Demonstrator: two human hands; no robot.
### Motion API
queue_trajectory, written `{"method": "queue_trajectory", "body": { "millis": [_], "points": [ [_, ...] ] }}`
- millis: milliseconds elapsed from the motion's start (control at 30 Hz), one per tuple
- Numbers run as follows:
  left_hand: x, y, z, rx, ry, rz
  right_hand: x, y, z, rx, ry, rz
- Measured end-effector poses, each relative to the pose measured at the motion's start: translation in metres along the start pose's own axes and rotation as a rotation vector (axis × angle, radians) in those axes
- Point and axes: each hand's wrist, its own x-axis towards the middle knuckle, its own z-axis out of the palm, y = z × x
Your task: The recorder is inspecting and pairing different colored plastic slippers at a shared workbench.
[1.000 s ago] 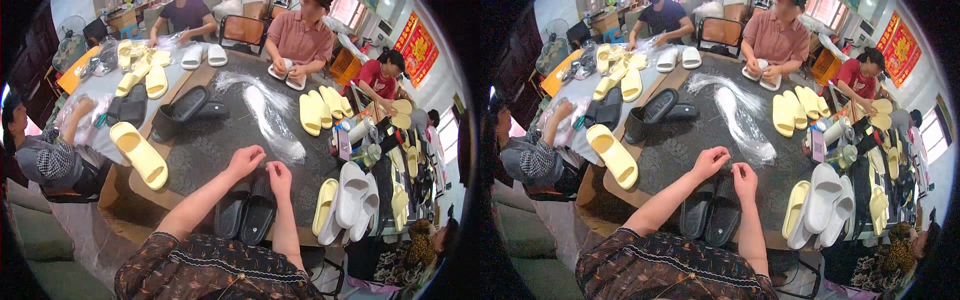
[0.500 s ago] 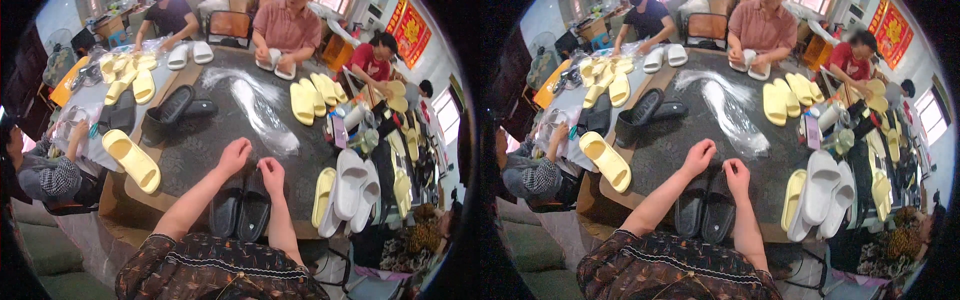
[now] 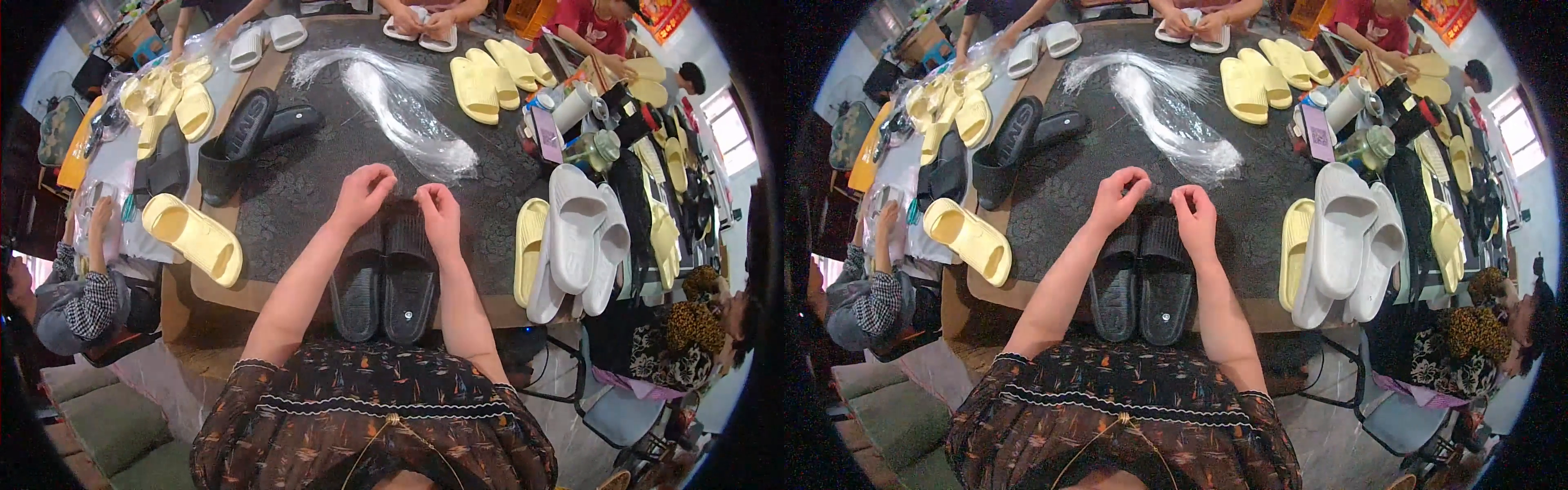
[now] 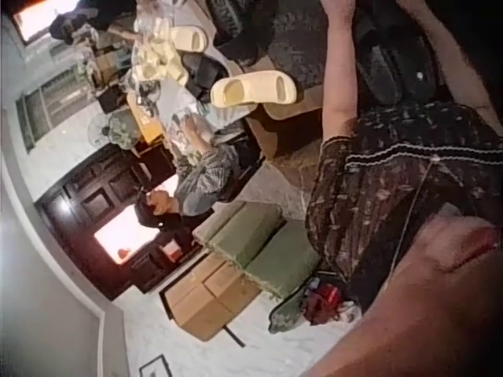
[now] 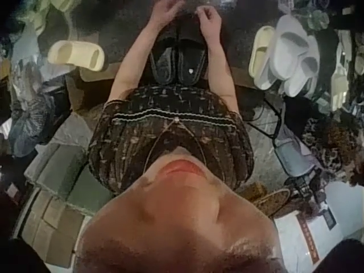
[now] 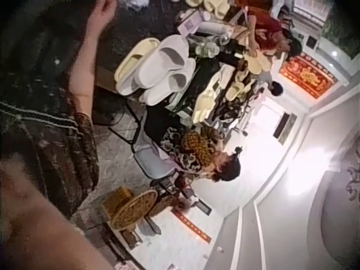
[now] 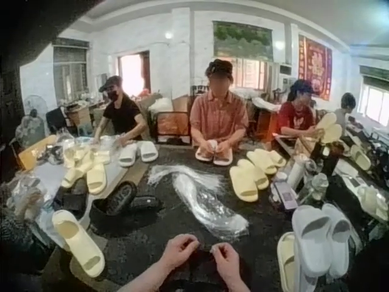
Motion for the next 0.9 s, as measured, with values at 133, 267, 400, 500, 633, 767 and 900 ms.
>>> {"method": "queue_trajectory", "body": {
  "millis": [133, 267, 400, 500, 633, 767, 900],
  "points": [
    [0.002, 0.002, -0.008, -0.197, 0.117, -0.126, -0.003, -0.018, 0.01, -0.148, 0.042, 0.006],
    [0.0, -0.004, -0.009, -0.242, 0.153, -0.099, -0.011, -0.028, 0.014, -0.529, 0.055, 0.004],
    [-0.004, -0.006, -0.006, -0.281, 0.143, -0.103, -0.014, -0.033, 0.016, -0.886, -0.127, -0.099],
    [-0.006, 0.0, -0.007, -0.345, 0.103, -0.105, -0.016, -0.031, 0.013, -0.808, -0.174, -0.121],
    [-0.002, 0.007, -0.006, -0.376, 0.085, -0.146, -0.009, -0.016, 0.007, -0.509, -0.162, -0.118],
    [-0.001, 0.016, -0.014, -0.196, 0.027, 0.016, -0.011, -0.019, 0.01, -0.28, -0.043, -0.114],
    [-0.001, 0.029, -0.019, -0.018, -0.127, 0.259, -0.011, -0.029, 0.016, -0.317, 0.046, -0.126]
  ]
}}
